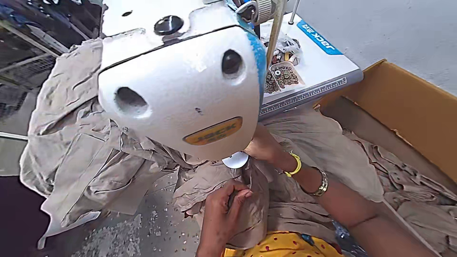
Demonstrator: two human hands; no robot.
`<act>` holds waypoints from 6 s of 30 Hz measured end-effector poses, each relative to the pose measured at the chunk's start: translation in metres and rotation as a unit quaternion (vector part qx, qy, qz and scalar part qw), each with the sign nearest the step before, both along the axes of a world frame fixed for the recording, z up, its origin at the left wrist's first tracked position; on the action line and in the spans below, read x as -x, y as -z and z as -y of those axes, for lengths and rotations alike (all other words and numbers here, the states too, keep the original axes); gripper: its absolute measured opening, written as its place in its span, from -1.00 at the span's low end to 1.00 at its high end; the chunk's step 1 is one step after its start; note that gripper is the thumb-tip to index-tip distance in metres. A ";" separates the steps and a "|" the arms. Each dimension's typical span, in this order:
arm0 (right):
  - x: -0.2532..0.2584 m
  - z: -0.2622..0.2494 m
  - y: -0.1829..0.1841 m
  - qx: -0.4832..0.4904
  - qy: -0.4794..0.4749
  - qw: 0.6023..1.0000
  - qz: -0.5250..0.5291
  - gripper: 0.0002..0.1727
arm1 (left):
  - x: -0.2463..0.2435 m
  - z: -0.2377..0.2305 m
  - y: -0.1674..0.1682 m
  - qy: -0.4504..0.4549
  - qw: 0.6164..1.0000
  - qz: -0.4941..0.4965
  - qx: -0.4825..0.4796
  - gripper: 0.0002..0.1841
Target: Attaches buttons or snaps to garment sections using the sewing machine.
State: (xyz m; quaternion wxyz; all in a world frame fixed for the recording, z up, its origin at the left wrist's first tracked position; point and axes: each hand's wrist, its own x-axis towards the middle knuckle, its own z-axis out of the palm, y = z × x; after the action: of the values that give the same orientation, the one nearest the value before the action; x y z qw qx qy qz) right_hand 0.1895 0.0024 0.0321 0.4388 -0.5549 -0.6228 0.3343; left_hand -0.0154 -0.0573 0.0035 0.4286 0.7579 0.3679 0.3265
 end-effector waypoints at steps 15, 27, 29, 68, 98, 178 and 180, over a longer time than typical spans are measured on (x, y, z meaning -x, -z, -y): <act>0.008 0.073 0.018 -0.207 -0.110 0.970 0.056 -0.71 | 0.025 -0.006 -0.012 0.073 0.990 0.076 0.092 -0.72; 0.001 0.018 0.015 -0.396 0.053 0.839 0.368 -0.92 | -0.023 -0.099 -0.003 -0.206 0.976 0.027 0.062 -0.90; 0.002 0.018 0.012 -0.394 0.057 0.837 0.375 -0.89 | -0.031 -0.101 -0.001 -0.248 0.969 0.003 0.022 -0.84; 0.006 0.018 0.059 -0.318 0.089 0.939 -0.094 -0.82 | -0.041 -0.053 -0.014 -0.236 0.971 0.004 -0.043 -0.89; 0.022 0.008 0.041 -0.207 0.113 0.955 -0.182 -0.90 | -0.042 -0.050 -0.018 -0.233 0.968 0.044 -0.085 -0.83; 0.004 0.016 -0.003 -0.379 0.020 0.827 0.415 -0.82 | 0.019 -0.009 -0.003 0.073 0.996 -0.019 0.041 -0.76; 0.003 0.021 -0.005 -0.336 0.023 0.866 0.370 -0.89 | 0.012 -0.010 -0.011 0.073 0.996 -0.054 -0.014 -0.73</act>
State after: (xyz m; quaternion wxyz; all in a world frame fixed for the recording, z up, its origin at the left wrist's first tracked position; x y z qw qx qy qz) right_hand 0.1867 -0.0183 0.0368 0.3433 -0.4710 -0.8014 -0.1347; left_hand -0.0272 -0.0472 0.0147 0.4197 0.8054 0.3297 0.2578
